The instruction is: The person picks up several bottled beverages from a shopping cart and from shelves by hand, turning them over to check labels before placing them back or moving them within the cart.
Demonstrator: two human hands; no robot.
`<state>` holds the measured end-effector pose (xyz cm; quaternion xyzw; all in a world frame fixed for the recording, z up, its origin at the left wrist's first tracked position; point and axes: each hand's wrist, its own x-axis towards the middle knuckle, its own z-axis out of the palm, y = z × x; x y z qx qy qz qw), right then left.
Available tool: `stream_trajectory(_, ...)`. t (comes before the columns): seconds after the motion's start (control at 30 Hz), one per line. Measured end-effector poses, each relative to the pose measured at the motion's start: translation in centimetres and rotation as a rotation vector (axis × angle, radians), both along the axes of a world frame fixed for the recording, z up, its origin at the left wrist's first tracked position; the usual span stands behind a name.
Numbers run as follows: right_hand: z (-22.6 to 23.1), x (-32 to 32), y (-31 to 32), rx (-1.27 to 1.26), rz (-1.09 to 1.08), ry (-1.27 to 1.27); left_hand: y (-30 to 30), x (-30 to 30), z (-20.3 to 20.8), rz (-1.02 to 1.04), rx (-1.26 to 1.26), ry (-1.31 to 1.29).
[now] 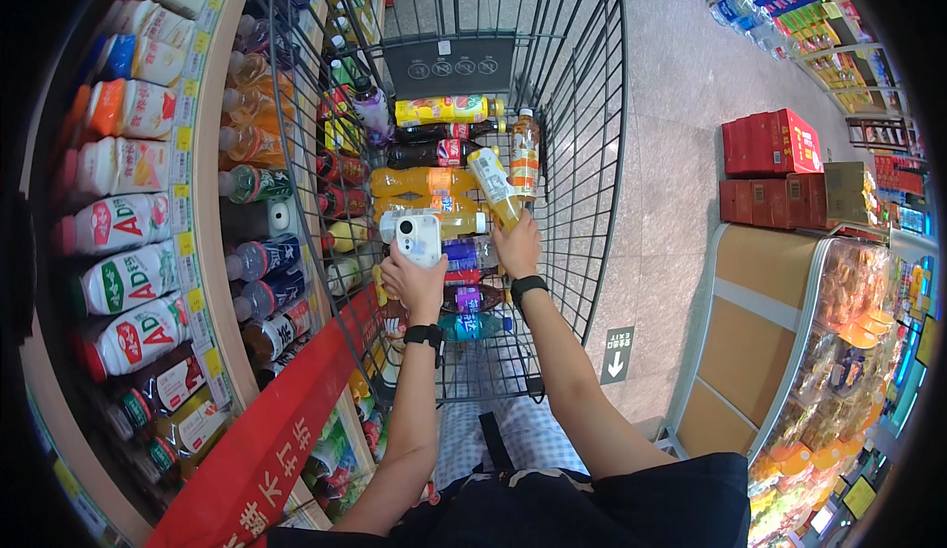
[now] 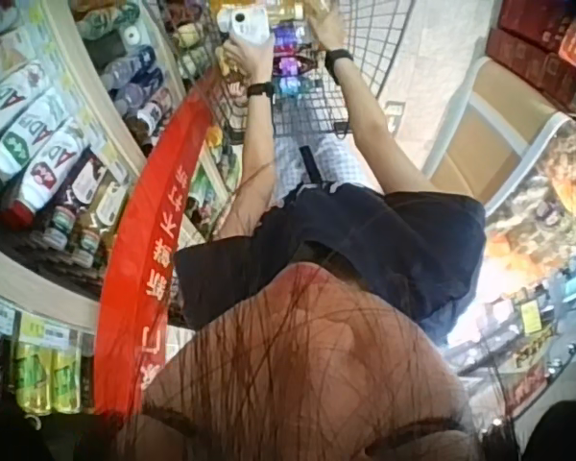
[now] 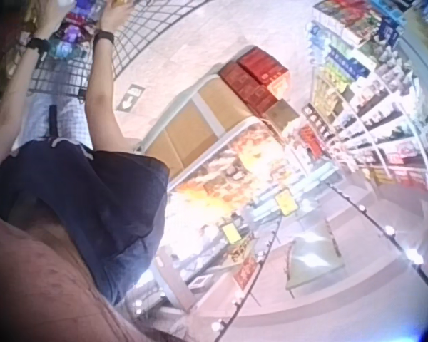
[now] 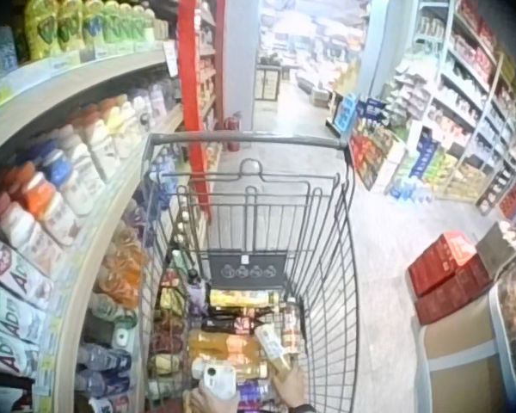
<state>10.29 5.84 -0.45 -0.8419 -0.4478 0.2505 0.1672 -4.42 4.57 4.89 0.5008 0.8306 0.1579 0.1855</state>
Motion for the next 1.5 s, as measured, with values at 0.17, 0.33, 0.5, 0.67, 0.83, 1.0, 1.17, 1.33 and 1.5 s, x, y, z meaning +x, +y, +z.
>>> stream_trajectory(0.17, -0.7, 1.4, 1.2, 0.036, 0.04, 0.064, 0.6, 0.5, -1.4, -0.046, -0.047, 0.101)
stream_trajectory(0.33, -0.1, 1.7, 2.4, 0.077, 0.044, 0.118, 0.9, 0.9, -1.5, -0.032, -0.109, 0.089)
stream_trajectory(0.5, 1.6, 2.8, 2.0, 0.005, -0.291, 0.628, 0.8, 2.0, 0.5, -0.151, -0.061, 0.06)
stream_trajectory(0.67, 10.6, 1.8, -0.2, -0.027, -0.229, 0.915, 0.8, 2.3, 2.7, -0.34, 0.087, -0.136)
stream_trajectory(0.83, 16.9, 2.8, -3.0, -0.24, 0.023, 1.048, 0.0, 1.1, 3.7, -0.456, 0.358, -0.03)
stream_trajectory(1.0, 20.7, 3.2, -5.1, -0.301, 0.171, 1.09, -1.0, -0.5, 6.4, -0.551, 0.625, -0.021)
stream_trajectory(1.17, 21.9, 4.0, -6.8, -0.191, 0.114, 1.293, -2.7, -1.1, 9.4, -0.511, 0.606, -0.296)
stream_trajectory(1.33, 21.3, 0.8, -5.9, 0.285, 0.353, 0.98, -7.9, 0.3, 10.9, -0.086, 0.194, -1.101)
stream_trajectory(1.5, 20.2, -1.6, -6.3, 0.121, 0.248, 1.356, -10.2, 1.1, 13.5, 0.082, 0.006, -1.464)
